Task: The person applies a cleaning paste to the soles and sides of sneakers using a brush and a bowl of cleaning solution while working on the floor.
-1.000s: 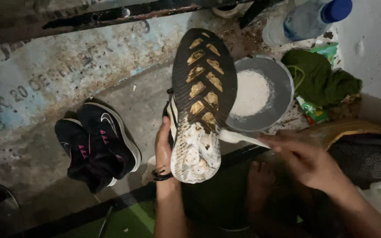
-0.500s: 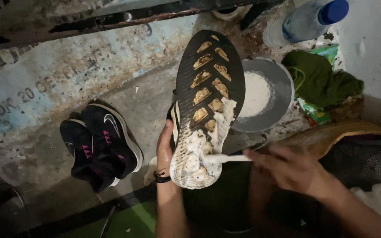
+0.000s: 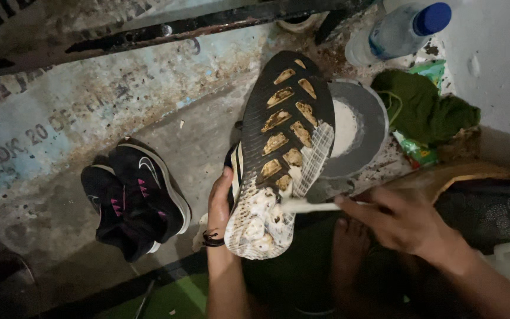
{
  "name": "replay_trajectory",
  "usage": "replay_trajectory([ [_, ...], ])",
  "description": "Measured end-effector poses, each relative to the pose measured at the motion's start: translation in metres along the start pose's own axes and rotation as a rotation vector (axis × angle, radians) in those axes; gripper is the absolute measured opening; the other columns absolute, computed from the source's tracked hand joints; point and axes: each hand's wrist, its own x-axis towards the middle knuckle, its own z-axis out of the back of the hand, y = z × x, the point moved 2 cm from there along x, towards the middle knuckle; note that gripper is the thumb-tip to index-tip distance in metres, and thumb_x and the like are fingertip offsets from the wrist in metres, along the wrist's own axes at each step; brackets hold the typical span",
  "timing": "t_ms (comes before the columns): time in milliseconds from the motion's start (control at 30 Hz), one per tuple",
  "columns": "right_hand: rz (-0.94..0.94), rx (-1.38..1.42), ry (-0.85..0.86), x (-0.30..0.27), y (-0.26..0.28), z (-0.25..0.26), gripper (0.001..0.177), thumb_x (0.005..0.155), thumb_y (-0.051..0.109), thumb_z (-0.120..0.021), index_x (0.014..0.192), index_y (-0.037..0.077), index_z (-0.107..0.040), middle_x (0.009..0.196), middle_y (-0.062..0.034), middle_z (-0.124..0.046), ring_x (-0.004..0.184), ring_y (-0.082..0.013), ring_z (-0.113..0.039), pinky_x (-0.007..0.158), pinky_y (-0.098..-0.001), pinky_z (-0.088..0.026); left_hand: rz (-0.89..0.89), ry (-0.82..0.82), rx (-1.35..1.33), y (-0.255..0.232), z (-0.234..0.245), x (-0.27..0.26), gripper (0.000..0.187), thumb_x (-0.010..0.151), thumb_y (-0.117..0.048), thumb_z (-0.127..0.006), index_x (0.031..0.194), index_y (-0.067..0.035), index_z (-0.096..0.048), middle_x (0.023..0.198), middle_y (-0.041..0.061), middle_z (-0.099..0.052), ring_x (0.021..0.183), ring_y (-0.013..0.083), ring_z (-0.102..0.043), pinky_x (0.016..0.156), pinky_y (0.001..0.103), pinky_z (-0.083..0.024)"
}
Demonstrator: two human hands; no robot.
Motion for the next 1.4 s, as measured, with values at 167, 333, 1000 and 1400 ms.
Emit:
replay_trajectory([
  [167,-0.196,0.400,-0.078,0.021,0.000,0.008,0.036,0.111,-0.001,-0.051,0.144,0.002,-0.063,0.086,-0.0069,-0.046,0.063,-0.0202,-0.038,0.056,-0.0374,-0.030,0.059,-0.136,0.006,0.016,0.006,-0.002,0.046,0.105,-0.042,-0.064,0.121,-0.002,-0.081,0.123,0.015,-0.081,0.114,0.0322,-0.076,0.103,0.047,-0.056],
  [333,-0.153,-0.067,0.037,0.003,-0.001,-0.019,0.056,0.100,0.005,-0.060,0.153,0.022,-0.063,0.096,-0.0052,-0.051,0.063,-0.0202,-0.053,0.050,-0.0356,-0.050,0.041,-0.271,-0.127,0.009,-0.027,0.003,0.037,0.101,-0.033,-0.071,0.116,0.000,-0.078,0.116,0.019,-0.078,0.110,0.0270,-0.073,0.103,0.043,-0.055],
  [1000,-0.674,0.084,0.088,0.008,-0.046,-0.083,0.014,0.102,0.003,-0.067,0.112,-0.005,-0.074,0.100,-0.0328,-0.071,0.080,-0.0544,-0.069,0.063,-0.0616,-0.057,-0.017,-0.423,-0.045,0.001,0.036,-0.006,0.031,0.102,-0.030,-0.076,0.089,-0.002,-0.078,0.081,0.015,-0.077,0.077,0.0200,-0.075,0.078,0.034,-0.062],
  [1400,-0.839,0.163,0.439,-0.031,-0.019,-0.146,0.048,0.093,0.016,-0.063,0.142,0.014,-0.067,0.110,-0.0263,-0.077,0.082,-0.0564,-0.076,0.067,-0.0642,-0.059,-0.073,-0.446,-0.094,-0.034,-0.003,-0.011,0.026,0.101,-0.028,-0.076,0.090,-0.005,-0.075,0.078,0.013,-0.077,0.071,0.0188,-0.076,0.072,0.034,-0.063],
])
